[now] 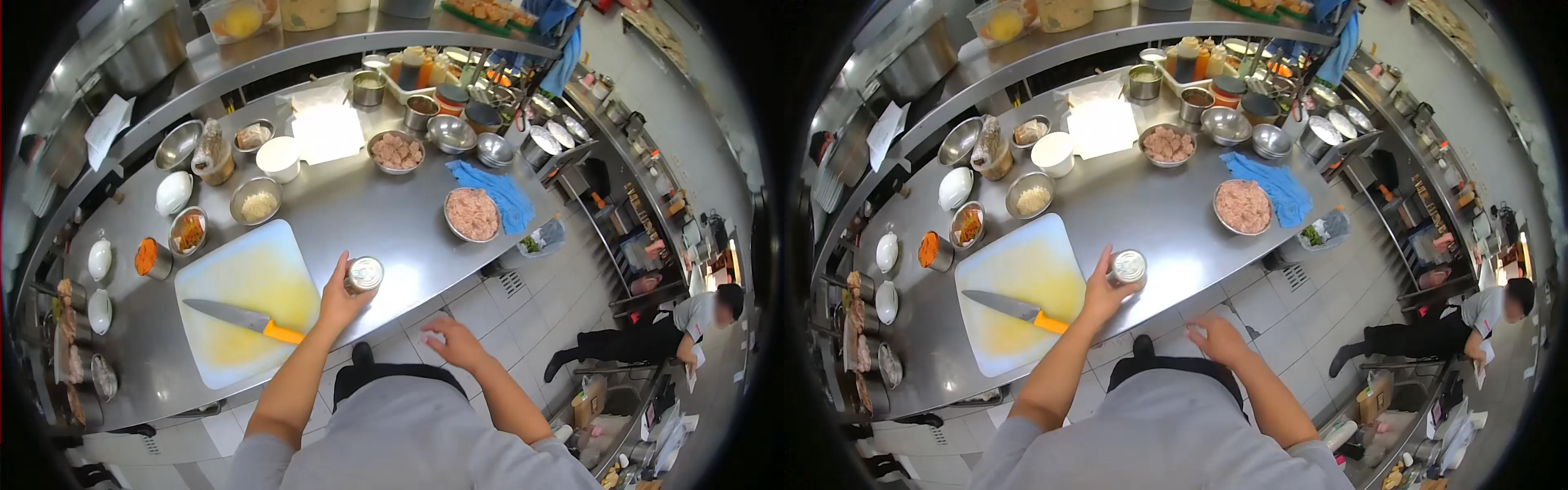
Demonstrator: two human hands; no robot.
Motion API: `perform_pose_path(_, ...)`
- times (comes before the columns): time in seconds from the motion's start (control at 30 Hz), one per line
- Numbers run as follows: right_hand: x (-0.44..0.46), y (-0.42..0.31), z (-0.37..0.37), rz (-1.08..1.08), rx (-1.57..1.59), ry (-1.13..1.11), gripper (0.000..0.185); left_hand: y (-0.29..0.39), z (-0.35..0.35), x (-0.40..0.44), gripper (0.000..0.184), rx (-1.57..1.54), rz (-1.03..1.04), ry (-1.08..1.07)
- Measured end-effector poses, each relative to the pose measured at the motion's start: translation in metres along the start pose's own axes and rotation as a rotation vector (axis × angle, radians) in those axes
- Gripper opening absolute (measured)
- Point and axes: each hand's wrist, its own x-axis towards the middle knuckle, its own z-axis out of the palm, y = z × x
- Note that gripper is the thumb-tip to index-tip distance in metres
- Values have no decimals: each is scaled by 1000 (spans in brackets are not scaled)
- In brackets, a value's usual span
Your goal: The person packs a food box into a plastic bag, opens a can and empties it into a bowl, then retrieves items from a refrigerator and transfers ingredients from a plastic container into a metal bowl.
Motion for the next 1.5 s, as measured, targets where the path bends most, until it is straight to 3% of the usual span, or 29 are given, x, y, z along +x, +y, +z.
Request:
perform_pose_path(0.1, 53, -11, -27, 7, 258, 201, 31, 30, 37, 24, 105, 282, -160, 174)
perform_pose_path(0.13, 74, -19, -32, 3, 264, 194, 31, -3, 63, 30, 104, 308, 26, 309)
perform_pose_path(0.2, 112, -32, -45, -173, 142, 534, 32, 23, 83, 27, 101, 359, -32, 236)
perform_pose_path(0.27, 139, -16, -58, -272, -14, 404, 36, 34, 99, 21, 94, 399, -184, 234)
perform_pose_path(0.3, 154, -11, -62, -346, -163, 296, 40, 28, 106, 20, 100, 430, -150, 271)
perform_pose_path(0.33, 163, -11, -70, -284, -190, 170, 48, 18, 111, 25, 101, 417, -35, 328)
perform_pose_path(0.4, 176, -4, -74, -346, -188, 141, 49, 7, 113, 38, 102, 417, 76, 410)
perform_pose_path(0.47, 185, -3, -81, -359, -202, 89, 49, 9, 112, 57, 98, 361, 227, 355)
perform_pose_path(0.5, 191, -6, -86, -382, -206, 80, 49, 9, 115, 66, 98, 364, 226, 379)
perform_pose_path(0.57, 202, -8, -93, -315, -305, 17, 52, 7, 120, 81, 89, 11, 42, 267)
perform_pose_path(0.63, 216, -9, -100, -331, -314, -49, 54, -10, 130, 88, 82, 98, 31, 336)
perform_pose_path(0.7, 224, -18, -103, -208, -364, -181, 57, -14, 136, 88, 76, 186, 16, 393)
perform_pose_path(0.77, 231, -16, -88, -209, -440, -172, 58, -6, 139, 85, 64, 343, -24, 466)
perform_pose_path(0.93, 237, -33, -91, -73, -491, -182, 64, 3, 136, 84, 58, 346, -44, 453)
perform_pose_path(1.03, 233, -35, -97, -35, -463, -300, 62, 0, 136, 86, 58, 338, -6, 464)
perform_pose_path(1.1, 229, -9, -74, -192, -484, -193, 56, -2, 137, 85, 58, 341, 8, 486)
perform_pose_path(1.23, 208, -19, -74, -220, -374, 67, 49, 0, 135, 85, 56, 316, 7, 497)
perform_pose_path(1.33, 209, -26, -77, -210, -498, 41, 51, -3, 133, 85, 55, 334, 41, 477)
perform_pose_path(1.5, 229, -49, -98, -51, -631, -207, 67, -6, 130, 87, 57, 374, 104, 397)
